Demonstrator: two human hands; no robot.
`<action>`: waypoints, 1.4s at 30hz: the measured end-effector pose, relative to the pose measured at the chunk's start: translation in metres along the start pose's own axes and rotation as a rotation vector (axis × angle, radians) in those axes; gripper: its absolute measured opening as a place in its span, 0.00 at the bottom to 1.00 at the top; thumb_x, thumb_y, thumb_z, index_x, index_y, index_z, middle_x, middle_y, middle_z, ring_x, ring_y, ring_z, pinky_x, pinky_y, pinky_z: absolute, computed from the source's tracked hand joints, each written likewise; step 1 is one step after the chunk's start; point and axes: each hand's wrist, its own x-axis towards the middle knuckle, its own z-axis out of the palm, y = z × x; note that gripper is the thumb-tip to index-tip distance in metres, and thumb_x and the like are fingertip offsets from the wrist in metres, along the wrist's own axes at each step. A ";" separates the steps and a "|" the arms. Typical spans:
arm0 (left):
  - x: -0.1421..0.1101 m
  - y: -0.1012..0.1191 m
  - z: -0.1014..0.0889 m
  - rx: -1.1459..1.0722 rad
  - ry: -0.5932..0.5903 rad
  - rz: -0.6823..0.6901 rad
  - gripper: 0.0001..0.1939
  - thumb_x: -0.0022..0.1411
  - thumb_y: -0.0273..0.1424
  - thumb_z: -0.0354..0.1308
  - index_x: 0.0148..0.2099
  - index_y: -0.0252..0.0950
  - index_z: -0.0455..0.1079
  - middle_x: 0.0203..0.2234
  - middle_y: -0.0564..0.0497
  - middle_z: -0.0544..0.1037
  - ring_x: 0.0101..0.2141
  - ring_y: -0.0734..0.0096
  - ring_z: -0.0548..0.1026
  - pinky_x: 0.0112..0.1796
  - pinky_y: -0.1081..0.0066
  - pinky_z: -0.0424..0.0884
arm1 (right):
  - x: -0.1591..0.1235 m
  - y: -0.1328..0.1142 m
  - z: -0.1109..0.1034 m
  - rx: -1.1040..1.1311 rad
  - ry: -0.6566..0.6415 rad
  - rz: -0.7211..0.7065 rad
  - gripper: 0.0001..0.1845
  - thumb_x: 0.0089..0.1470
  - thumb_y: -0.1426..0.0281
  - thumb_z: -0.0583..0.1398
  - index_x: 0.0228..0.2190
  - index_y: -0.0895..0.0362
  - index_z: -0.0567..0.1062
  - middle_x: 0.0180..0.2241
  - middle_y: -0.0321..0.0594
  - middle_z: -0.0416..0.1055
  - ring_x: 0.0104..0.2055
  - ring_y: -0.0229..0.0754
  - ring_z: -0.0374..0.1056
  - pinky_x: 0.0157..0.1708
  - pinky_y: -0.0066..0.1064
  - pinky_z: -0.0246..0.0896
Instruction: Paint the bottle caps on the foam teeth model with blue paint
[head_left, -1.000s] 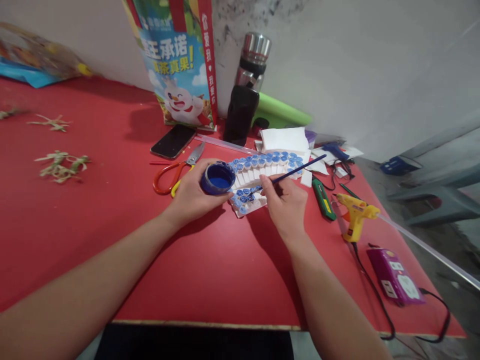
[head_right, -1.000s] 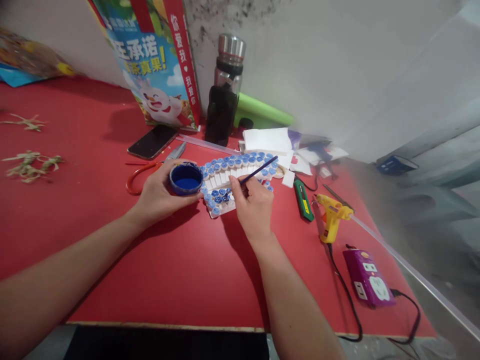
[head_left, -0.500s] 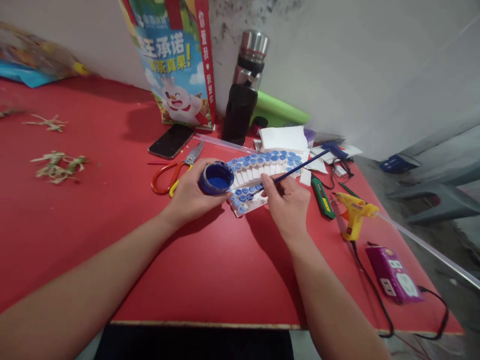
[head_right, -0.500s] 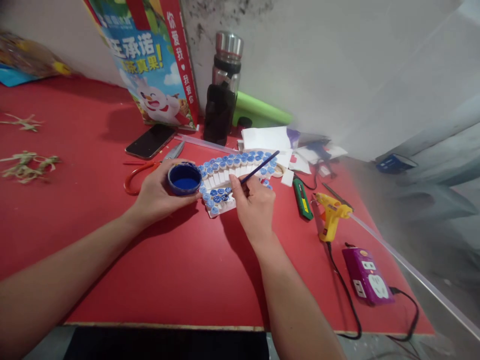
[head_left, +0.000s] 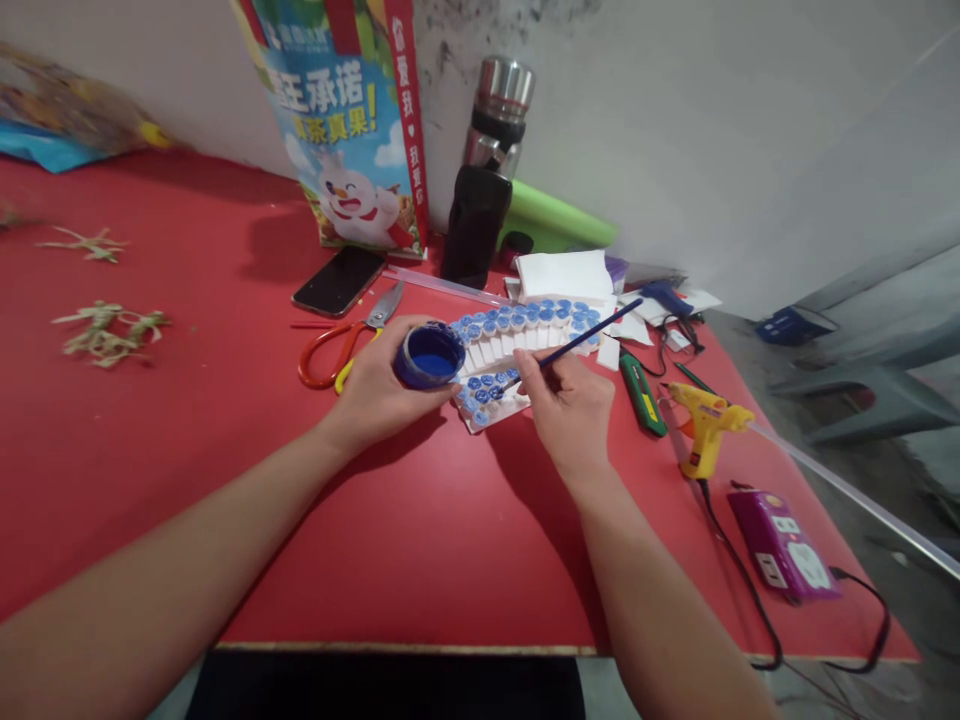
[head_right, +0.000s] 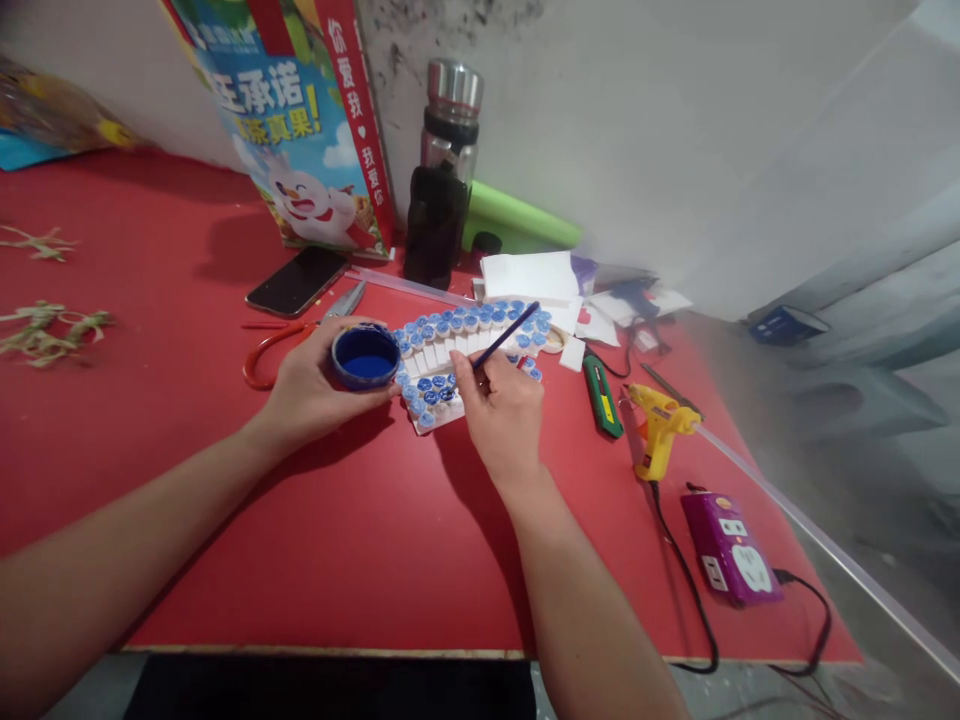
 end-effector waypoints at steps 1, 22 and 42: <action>0.000 0.000 0.000 0.001 -0.002 0.000 0.27 0.53 0.35 0.76 0.54 0.37 0.73 0.49 0.44 0.83 0.50 0.54 0.82 0.53 0.58 0.78 | 0.000 0.000 0.000 0.000 -0.011 -0.002 0.22 0.70 0.53 0.62 0.29 0.55 0.79 0.22 0.36 0.78 0.23 0.37 0.73 0.27 0.30 0.61; 0.002 0.002 -0.001 0.026 -0.009 -0.011 0.27 0.53 0.36 0.75 0.53 0.38 0.73 0.49 0.46 0.83 0.49 0.55 0.82 0.53 0.57 0.79 | 0.001 -0.002 -0.001 0.066 -0.025 0.050 0.18 0.67 0.58 0.65 0.29 0.56 0.80 0.22 0.35 0.78 0.23 0.37 0.73 0.27 0.29 0.62; 0.002 0.003 0.000 0.003 -0.021 -0.040 0.28 0.52 0.38 0.76 0.52 0.38 0.73 0.49 0.44 0.83 0.50 0.52 0.82 0.54 0.55 0.78 | 0.000 -0.004 -0.003 0.074 -0.047 0.120 0.17 0.67 0.57 0.65 0.31 0.56 0.81 0.23 0.36 0.79 0.25 0.39 0.74 0.29 0.31 0.63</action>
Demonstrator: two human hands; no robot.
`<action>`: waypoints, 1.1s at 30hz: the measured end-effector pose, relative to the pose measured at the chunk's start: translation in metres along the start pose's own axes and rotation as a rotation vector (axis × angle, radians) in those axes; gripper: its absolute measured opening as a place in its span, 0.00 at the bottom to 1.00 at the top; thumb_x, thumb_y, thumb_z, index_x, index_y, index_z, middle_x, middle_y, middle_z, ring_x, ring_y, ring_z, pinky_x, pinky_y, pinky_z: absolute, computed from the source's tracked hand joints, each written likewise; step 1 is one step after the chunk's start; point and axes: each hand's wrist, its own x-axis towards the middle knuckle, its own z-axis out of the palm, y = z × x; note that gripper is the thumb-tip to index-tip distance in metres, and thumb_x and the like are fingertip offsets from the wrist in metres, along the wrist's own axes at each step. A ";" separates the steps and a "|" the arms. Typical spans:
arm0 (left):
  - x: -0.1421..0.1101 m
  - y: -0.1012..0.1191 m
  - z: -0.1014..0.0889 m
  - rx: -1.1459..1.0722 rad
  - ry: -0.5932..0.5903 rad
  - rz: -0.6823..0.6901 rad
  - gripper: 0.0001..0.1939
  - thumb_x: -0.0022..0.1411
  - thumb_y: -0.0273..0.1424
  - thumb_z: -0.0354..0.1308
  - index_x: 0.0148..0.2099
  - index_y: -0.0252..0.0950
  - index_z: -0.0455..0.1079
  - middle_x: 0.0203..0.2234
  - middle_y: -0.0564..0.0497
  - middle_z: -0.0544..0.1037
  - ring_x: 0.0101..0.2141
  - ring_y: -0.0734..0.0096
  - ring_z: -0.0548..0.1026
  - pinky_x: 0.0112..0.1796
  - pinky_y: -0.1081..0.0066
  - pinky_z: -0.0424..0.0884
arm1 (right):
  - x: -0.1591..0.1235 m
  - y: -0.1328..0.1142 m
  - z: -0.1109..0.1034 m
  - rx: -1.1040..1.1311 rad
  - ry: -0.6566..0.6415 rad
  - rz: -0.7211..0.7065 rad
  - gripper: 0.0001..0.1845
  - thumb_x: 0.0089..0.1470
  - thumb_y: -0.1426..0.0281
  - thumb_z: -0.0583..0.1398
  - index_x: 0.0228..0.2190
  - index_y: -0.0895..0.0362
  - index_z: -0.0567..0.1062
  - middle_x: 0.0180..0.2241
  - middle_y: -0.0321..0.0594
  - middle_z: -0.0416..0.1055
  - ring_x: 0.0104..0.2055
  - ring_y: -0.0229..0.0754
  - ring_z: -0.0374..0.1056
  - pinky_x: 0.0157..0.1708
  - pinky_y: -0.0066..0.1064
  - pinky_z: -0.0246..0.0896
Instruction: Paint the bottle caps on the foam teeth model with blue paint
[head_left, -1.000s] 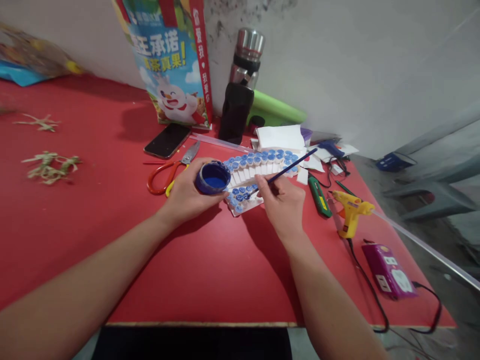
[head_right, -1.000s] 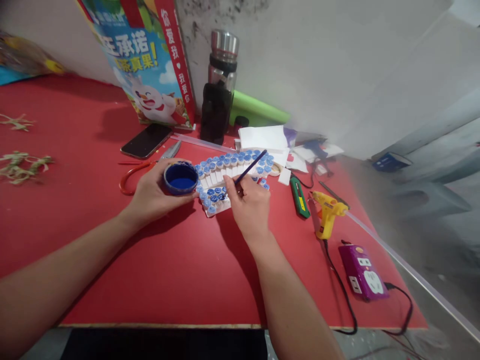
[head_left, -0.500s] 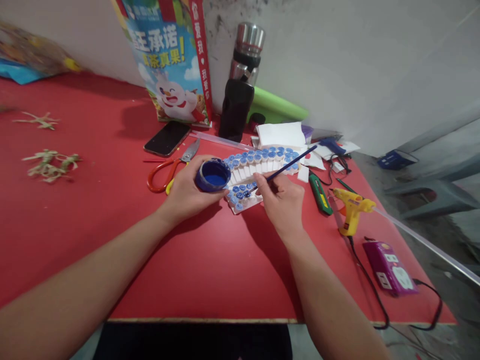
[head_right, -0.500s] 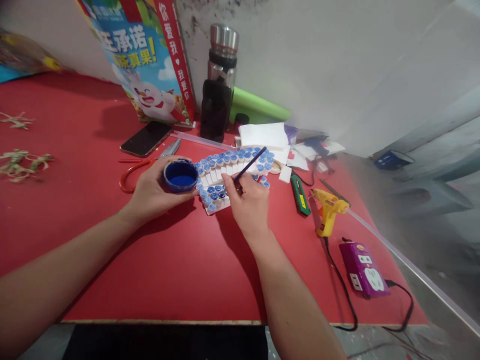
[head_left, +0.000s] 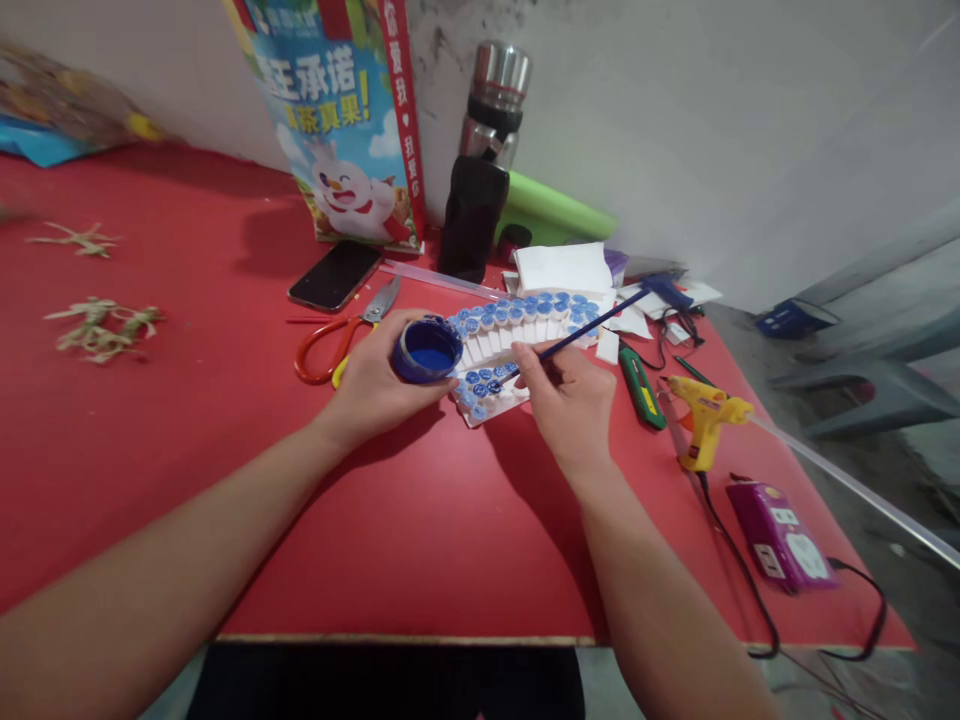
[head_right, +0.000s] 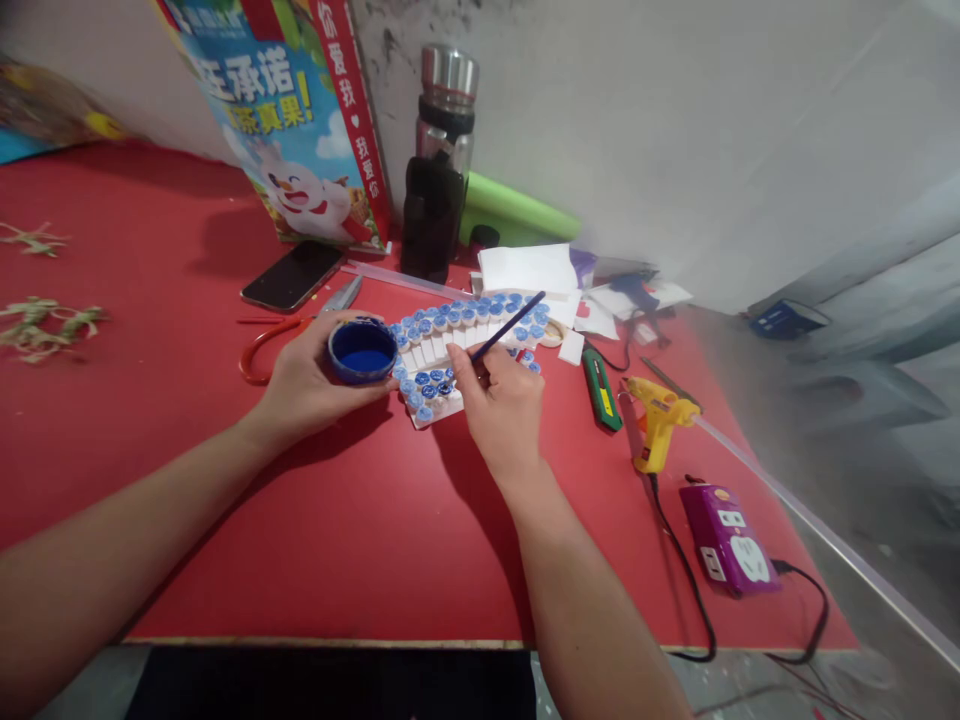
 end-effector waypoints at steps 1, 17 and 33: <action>0.000 0.000 0.000 0.002 0.001 0.003 0.28 0.52 0.38 0.76 0.52 0.38 0.73 0.49 0.44 0.83 0.50 0.52 0.82 0.54 0.55 0.78 | 0.000 0.000 0.000 -0.004 -0.005 -0.002 0.17 0.67 0.57 0.65 0.31 0.56 0.81 0.23 0.36 0.78 0.24 0.38 0.73 0.29 0.31 0.62; 0.000 0.000 0.000 0.017 -0.001 0.002 0.27 0.52 0.38 0.75 0.52 0.39 0.73 0.48 0.45 0.84 0.49 0.53 0.82 0.53 0.55 0.79 | 0.004 0.004 -0.003 -0.043 -0.005 0.053 0.19 0.66 0.55 0.65 0.29 0.55 0.79 0.21 0.35 0.77 0.23 0.38 0.72 0.28 0.31 0.62; 0.000 0.002 0.000 0.034 0.000 -0.010 0.27 0.51 0.37 0.75 0.53 0.39 0.73 0.47 0.47 0.84 0.48 0.54 0.82 0.51 0.57 0.80 | 0.009 0.007 -0.006 -0.011 0.042 0.066 0.19 0.65 0.56 0.65 0.27 0.55 0.78 0.21 0.34 0.77 0.22 0.38 0.70 0.28 0.31 0.62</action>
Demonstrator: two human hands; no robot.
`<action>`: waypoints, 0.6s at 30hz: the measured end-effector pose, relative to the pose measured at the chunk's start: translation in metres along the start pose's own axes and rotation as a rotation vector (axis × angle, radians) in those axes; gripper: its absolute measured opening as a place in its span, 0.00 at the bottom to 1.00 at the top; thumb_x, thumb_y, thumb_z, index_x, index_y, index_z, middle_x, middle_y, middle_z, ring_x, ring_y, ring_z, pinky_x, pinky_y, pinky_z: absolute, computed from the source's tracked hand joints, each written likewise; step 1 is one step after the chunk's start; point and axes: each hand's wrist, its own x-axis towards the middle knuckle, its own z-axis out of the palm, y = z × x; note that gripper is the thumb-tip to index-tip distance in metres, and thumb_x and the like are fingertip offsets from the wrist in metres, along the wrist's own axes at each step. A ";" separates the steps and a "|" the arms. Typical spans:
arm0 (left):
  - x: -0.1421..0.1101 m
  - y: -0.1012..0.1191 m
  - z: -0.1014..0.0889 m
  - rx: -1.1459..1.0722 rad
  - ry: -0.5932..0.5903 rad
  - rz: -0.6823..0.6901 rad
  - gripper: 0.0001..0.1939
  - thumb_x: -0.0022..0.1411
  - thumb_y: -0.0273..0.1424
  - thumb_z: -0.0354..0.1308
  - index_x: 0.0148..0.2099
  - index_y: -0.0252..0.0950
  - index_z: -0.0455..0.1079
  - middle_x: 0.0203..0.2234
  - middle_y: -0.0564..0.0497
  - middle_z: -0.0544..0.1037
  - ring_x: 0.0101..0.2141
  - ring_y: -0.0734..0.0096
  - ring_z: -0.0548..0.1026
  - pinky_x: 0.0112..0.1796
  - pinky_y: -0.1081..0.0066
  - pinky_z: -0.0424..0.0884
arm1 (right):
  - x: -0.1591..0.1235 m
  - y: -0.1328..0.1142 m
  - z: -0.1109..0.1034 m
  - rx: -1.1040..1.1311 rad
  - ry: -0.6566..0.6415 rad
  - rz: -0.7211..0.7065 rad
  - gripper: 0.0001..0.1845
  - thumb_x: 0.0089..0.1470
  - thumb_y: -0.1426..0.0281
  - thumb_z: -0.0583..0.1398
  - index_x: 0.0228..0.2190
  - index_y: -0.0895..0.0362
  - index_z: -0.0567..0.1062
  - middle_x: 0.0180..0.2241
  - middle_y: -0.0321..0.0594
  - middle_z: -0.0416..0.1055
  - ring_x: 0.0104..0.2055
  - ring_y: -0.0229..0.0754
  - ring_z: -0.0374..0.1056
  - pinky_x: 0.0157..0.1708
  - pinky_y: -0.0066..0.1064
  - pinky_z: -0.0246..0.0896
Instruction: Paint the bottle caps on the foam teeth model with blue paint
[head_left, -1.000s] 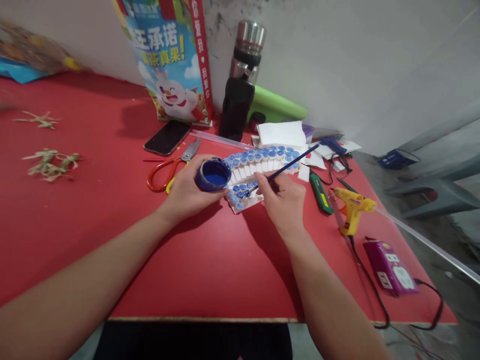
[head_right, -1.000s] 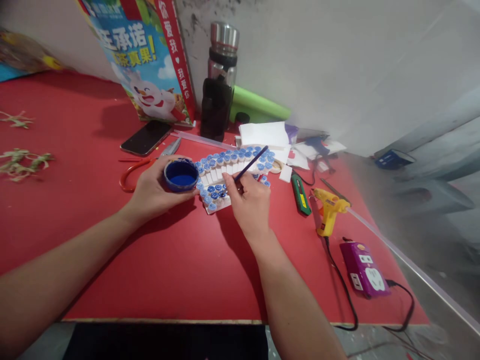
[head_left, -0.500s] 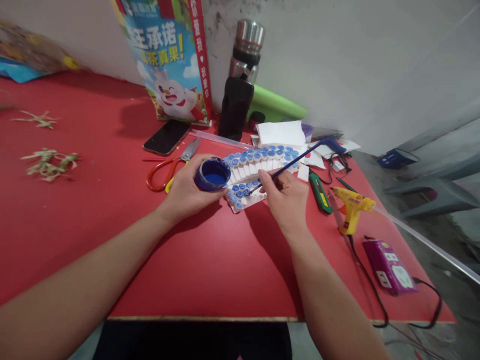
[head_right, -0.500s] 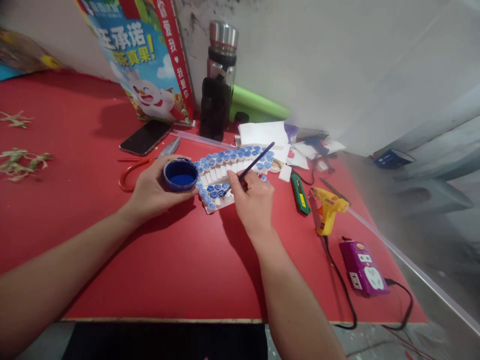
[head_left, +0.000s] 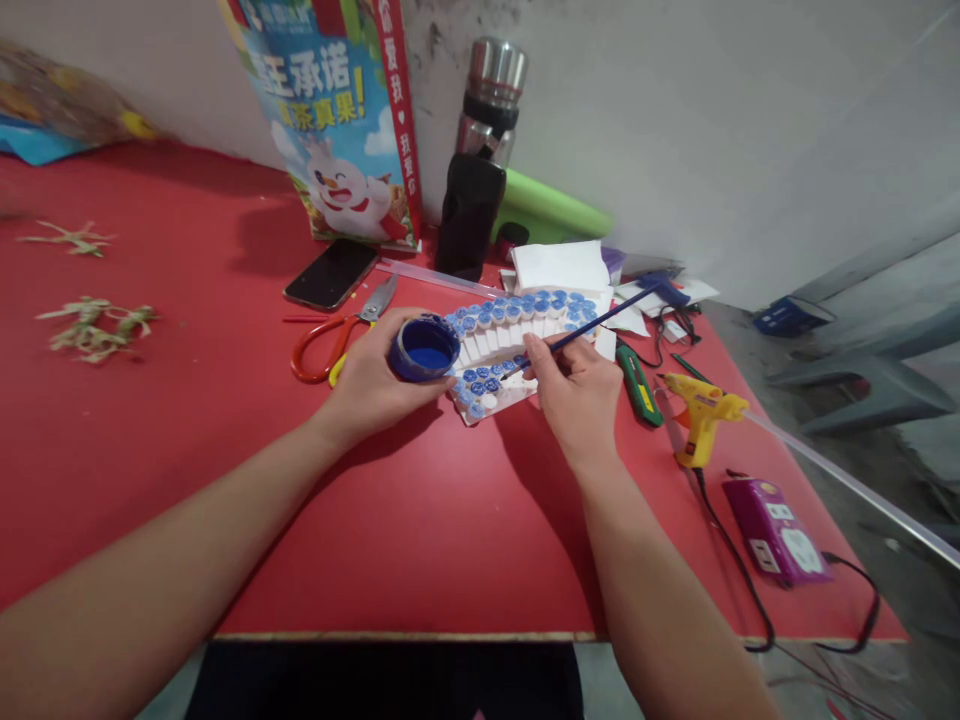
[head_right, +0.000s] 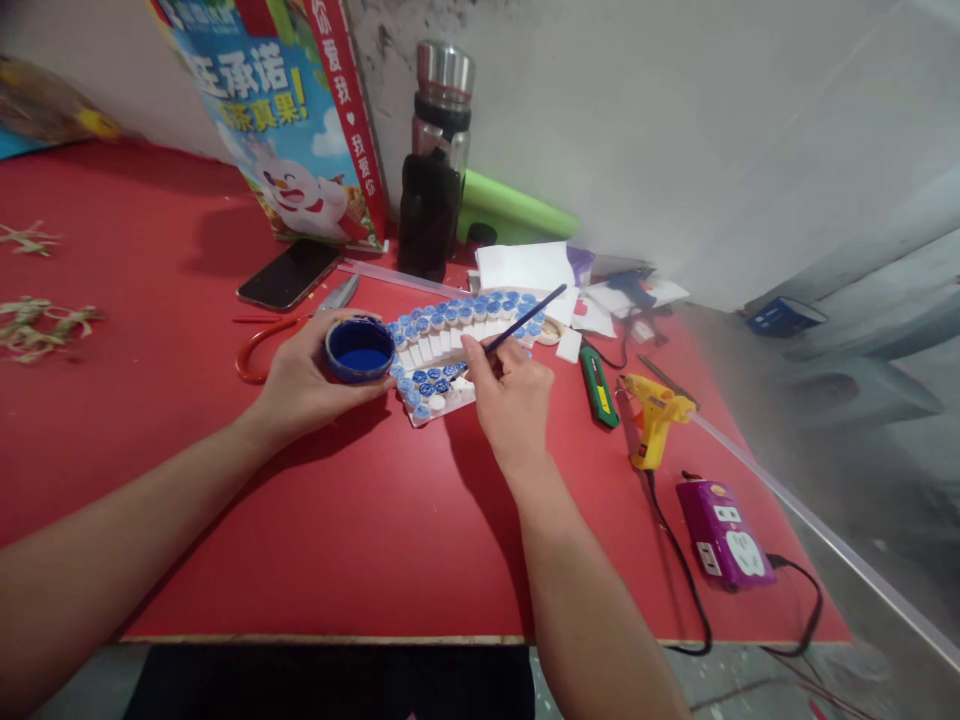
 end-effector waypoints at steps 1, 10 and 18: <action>0.000 0.000 0.000 -0.001 0.004 0.001 0.27 0.51 0.37 0.75 0.52 0.39 0.73 0.47 0.47 0.84 0.48 0.54 0.82 0.51 0.57 0.80 | 0.000 0.000 0.000 0.003 0.002 0.001 0.19 0.65 0.55 0.65 0.27 0.55 0.79 0.21 0.34 0.77 0.21 0.38 0.69 0.28 0.31 0.62; 0.000 0.000 0.000 -0.011 0.003 0.008 0.27 0.52 0.37 0.75 0.52 0.38 0.74 0.47 0.46 0.84 0.47 0.55 0.83 0.51 0.57 0.80 | -0.001 -0.001 0.000 -0.042 -0.009 -0.022 0.21 0.65 0.58 0.65 0.22 0.55 0.76 0.20 0.34 0.75 0.22 0.37 0.69 0.28 0.31 0.60; 0.001 0.000 0.000 -0.001 -0.001 0.014 0.27 0.52 0.38 0.75 0.52 0.39 0.73 0.46 0.46 0.84 0.47 0.54 0.83 0.50 0.57 0.80 | -0.003 -0.001 0.001 -0.015 -0.009 0.000 0.19 0.64 0.57 0.66 0.27 0.55 0.80 0.21 0.35 0.77 0.22 0.37 0.67 0.27 0.31 0.59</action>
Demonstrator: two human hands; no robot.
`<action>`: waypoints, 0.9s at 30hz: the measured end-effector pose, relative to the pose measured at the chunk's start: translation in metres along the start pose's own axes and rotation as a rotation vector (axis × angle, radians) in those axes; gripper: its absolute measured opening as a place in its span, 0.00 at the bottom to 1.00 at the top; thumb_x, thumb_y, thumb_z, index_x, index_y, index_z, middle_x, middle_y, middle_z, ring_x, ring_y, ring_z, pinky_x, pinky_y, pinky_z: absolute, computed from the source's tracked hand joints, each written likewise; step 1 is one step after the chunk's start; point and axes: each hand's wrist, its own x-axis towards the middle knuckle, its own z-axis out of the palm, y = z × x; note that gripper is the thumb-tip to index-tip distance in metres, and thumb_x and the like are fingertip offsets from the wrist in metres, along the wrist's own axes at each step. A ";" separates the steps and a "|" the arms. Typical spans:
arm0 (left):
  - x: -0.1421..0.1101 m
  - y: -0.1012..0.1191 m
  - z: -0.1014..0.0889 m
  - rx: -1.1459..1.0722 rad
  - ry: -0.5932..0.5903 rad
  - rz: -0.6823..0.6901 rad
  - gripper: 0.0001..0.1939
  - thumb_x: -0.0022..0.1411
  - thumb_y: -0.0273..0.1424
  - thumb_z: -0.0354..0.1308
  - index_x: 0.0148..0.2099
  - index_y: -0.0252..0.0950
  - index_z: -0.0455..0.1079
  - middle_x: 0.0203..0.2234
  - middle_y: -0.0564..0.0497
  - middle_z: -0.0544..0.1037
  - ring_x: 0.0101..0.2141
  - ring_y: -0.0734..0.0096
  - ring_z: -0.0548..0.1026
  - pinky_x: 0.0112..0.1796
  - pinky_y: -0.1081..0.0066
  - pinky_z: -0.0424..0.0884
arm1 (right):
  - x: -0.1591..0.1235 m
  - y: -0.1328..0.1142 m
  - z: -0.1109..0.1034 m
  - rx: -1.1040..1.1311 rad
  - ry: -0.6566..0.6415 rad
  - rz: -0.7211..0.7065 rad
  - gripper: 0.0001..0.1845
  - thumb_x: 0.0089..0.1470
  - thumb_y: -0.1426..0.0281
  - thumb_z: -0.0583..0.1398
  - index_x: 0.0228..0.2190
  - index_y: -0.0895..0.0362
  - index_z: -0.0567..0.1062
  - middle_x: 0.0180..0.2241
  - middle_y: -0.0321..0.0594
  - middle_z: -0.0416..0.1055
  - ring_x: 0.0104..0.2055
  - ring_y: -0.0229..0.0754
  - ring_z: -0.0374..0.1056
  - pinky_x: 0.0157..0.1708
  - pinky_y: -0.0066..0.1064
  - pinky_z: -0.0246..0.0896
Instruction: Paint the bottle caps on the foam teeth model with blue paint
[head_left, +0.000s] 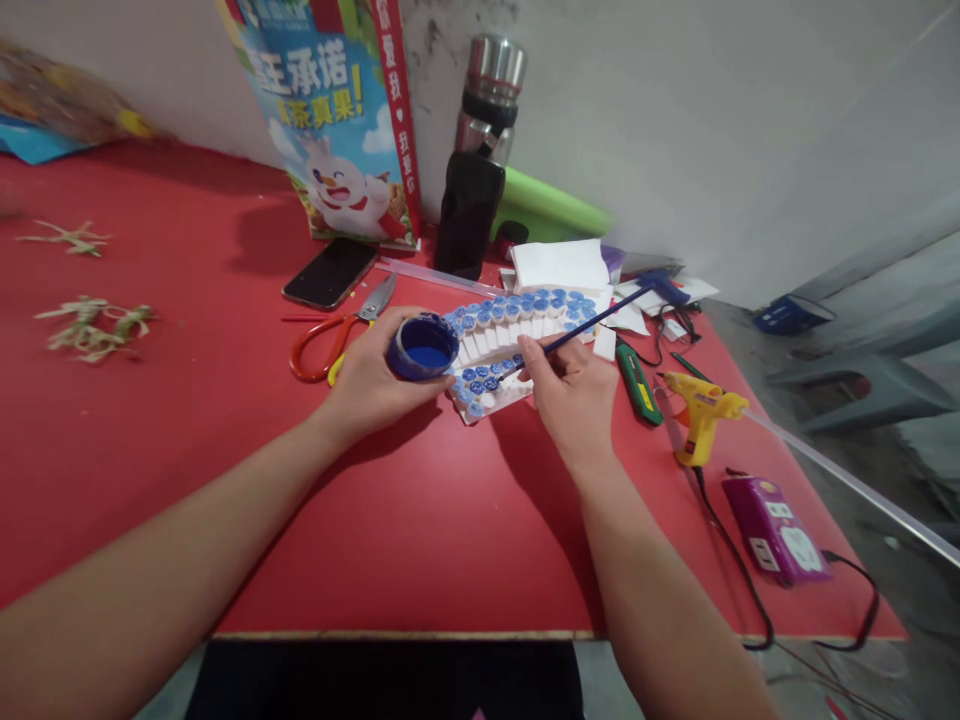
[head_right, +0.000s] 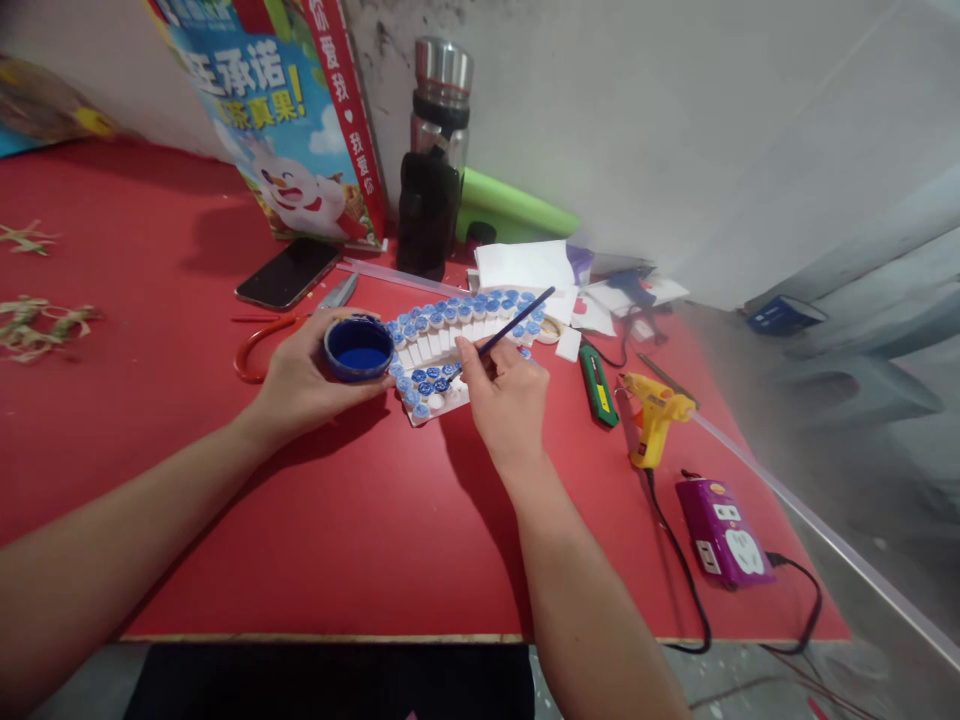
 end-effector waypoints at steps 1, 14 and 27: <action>0.000 0.000 0.000 0.000 0.000 0.000 0.27 0.52 0.38 0.75 0.52 0.39 0.73 0.46 0.46 0.84 0.47 0.54 0.83 0.50 0.57 0.80 | 0.000 0.000 0.000 0.003 -0.007 0.000 0.18 0.64 0.57 0.66 0.27 0.56 0.80 0.21 0.35 0.76 0.22 0.37 0.67 0.27 0.31 0.59; 0.000 0.000 0.000 0.009 0.000 0.001 0.27 0.53 0.38 0.75 0.53 0.37 0.74 0.46 0.46 0.84 0.47 0.55 0.82 0.51 0.57 0.79 | -0.001 0.001 0.000 -0.031 0.004 -0.007 0.16 0.65 0.58 0.65 0.29 0.55 0.80 0.21 0.34 0.76 0.23 0.38 0.70 0.28 0.32 0.59; -0.001 -0.001 0.000 0.017 -0.004 0.005 0.28 0.53 0.39 0.75 0.53 0.37 0.73 0.47 0.47 0.83 0.47 0.55 0.82 0.51 0.58 0.79 | 0.000 0.000 -0.001 0.001 0.012 0.004 0.18 0.63 0.58 0.65 0.25 0.55 0.77 0.20 0.34 0.75 0.22 0.38 0.69 0.28 0.32 0.59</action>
